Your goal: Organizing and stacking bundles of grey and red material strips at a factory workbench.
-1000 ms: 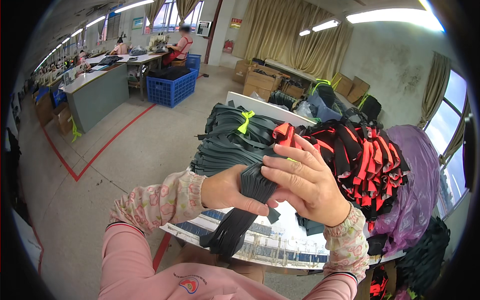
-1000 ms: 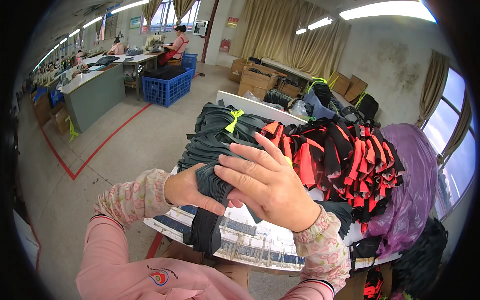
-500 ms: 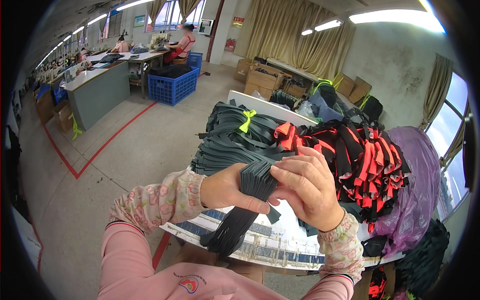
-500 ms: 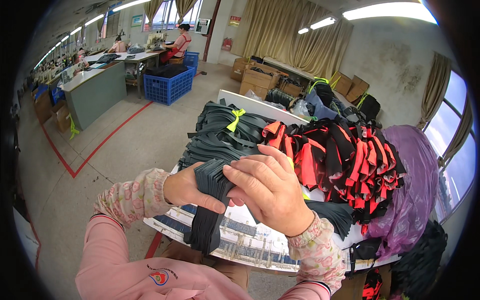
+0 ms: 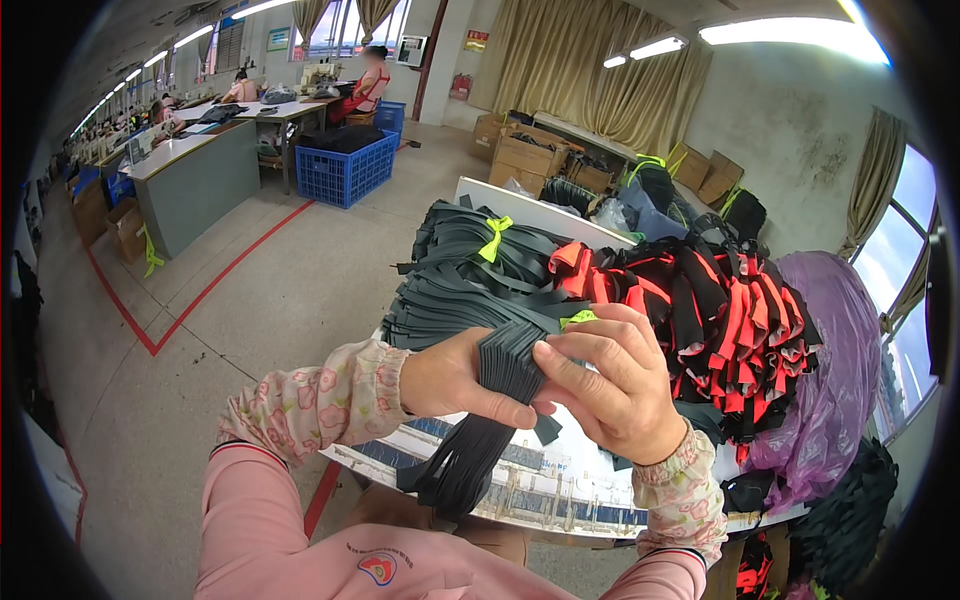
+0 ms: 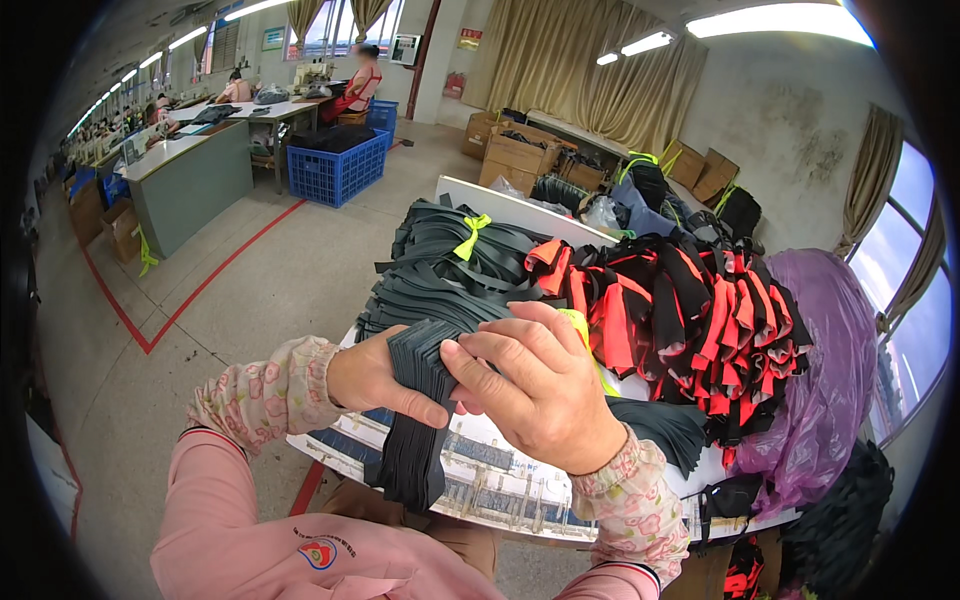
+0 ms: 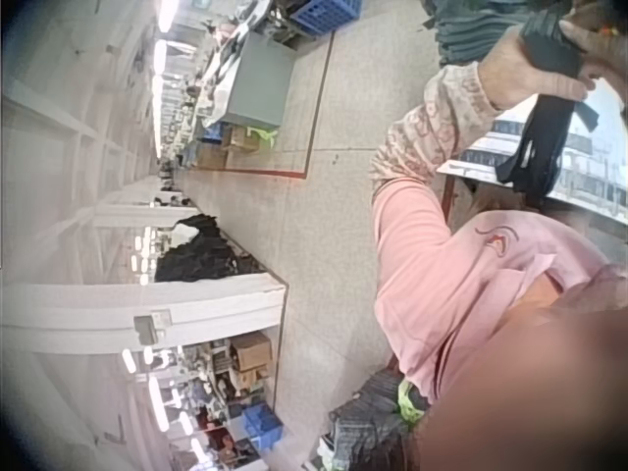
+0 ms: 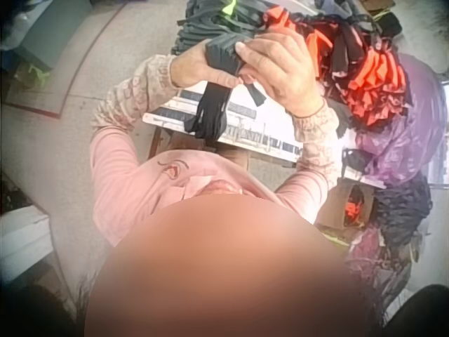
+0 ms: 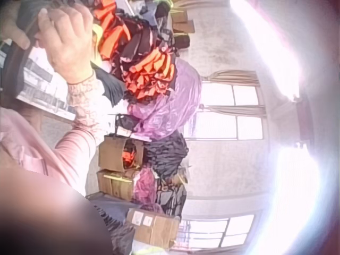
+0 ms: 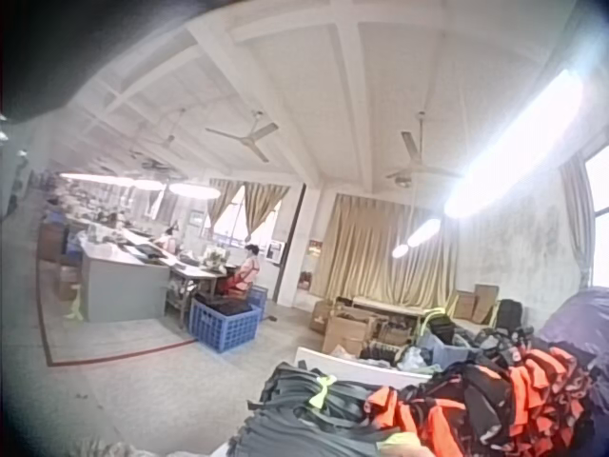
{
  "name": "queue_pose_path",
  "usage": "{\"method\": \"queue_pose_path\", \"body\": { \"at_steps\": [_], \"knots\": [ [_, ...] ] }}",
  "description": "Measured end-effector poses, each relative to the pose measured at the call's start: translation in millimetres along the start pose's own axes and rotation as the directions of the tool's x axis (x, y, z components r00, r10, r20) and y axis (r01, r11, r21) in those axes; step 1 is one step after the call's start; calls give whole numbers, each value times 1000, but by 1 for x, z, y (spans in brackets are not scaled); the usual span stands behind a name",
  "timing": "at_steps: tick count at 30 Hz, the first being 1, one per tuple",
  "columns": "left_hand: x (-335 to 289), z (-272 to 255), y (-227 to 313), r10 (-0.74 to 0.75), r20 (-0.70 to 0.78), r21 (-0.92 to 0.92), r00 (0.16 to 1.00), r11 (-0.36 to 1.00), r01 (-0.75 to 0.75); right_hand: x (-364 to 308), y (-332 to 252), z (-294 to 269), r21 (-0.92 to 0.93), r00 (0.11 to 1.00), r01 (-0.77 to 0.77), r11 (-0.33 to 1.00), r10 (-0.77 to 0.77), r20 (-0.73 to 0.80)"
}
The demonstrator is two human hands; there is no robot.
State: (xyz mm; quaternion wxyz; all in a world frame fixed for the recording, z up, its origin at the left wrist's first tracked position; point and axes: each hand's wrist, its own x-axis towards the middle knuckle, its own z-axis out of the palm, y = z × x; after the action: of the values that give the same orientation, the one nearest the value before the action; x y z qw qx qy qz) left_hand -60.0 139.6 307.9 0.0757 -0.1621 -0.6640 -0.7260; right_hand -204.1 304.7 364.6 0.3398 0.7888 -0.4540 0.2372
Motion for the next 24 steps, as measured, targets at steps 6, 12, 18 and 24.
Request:
{"method": "queue_pose_path", "body": {
  "at_steps": [6,12,18,24],
  "knots": [
    [0,3,7,-15,37,96,999,995,11,9,2,-10,181,998,-59,982,53,36],
    [-2,6,9,-86,69,115,994,990,78,25,-2,-23,303,955,-185,935,98,281],
    [-2,5,8,-108,110,138,988,986,93,28,-4,-28,287,926,-231,929,120,357],
    [-4,9,11,-106,73,93,992,991,99,29,-4,-31,273,930,-192,943,87,357]
  ]
}}
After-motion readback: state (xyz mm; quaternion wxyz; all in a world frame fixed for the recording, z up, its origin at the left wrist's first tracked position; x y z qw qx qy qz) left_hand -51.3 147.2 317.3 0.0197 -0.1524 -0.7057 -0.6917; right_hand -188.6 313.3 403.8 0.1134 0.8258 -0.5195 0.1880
